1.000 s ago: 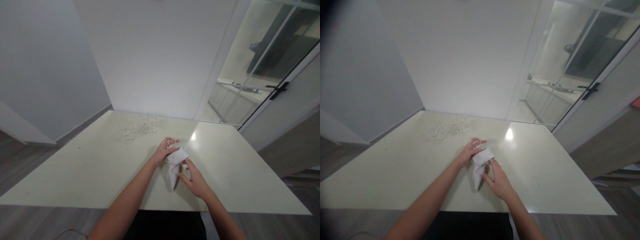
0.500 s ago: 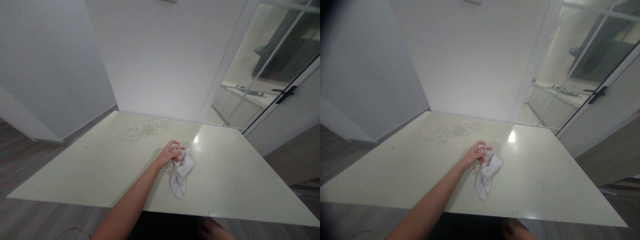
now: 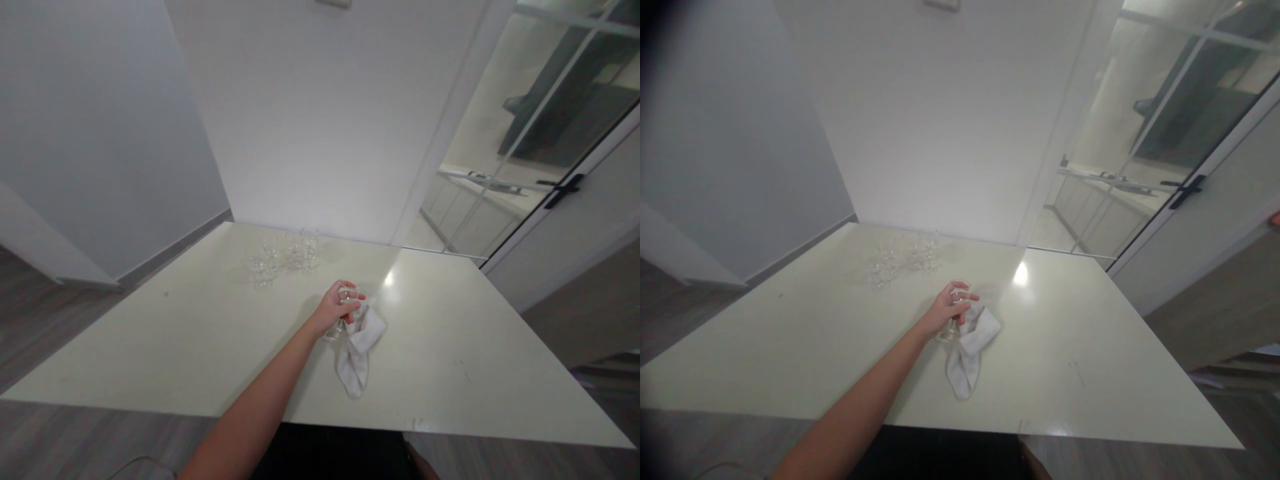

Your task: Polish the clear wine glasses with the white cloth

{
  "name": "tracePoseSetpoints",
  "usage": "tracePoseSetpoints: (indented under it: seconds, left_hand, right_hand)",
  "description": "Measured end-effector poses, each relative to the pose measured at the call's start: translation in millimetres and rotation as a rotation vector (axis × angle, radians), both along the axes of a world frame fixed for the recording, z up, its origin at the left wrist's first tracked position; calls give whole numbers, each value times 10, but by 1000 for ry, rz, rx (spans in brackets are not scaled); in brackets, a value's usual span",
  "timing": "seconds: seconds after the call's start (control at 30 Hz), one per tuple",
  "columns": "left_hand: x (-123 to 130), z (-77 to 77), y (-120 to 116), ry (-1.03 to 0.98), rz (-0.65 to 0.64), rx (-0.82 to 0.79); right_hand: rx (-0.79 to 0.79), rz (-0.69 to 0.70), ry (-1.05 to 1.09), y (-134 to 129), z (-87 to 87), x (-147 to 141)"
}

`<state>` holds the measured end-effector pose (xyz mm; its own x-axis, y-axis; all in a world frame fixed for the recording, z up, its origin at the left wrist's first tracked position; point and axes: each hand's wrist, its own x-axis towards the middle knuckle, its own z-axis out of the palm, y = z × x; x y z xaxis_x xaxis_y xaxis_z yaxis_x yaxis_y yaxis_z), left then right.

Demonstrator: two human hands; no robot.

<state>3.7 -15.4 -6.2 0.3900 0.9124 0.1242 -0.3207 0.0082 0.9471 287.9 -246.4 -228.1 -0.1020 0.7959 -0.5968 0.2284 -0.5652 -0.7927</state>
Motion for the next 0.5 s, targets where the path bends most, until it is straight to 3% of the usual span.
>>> tracePoseSetpoints:
  seconds: [0.2, 0.37, 0.5]
  left_hand:
    - [-2, 2, 6, 29, -17, -2]
    - [-14, 7, 8, 49, -32, 4]
    - [-15, -1, 5, 53, -10, 5]
  right_hand:
    - [-68, 58, 135, 110, 101, -32]
    - [-42, 59, 28, 90, 146, -54]
    - [-30, 232, -148, 82, 306, -69]
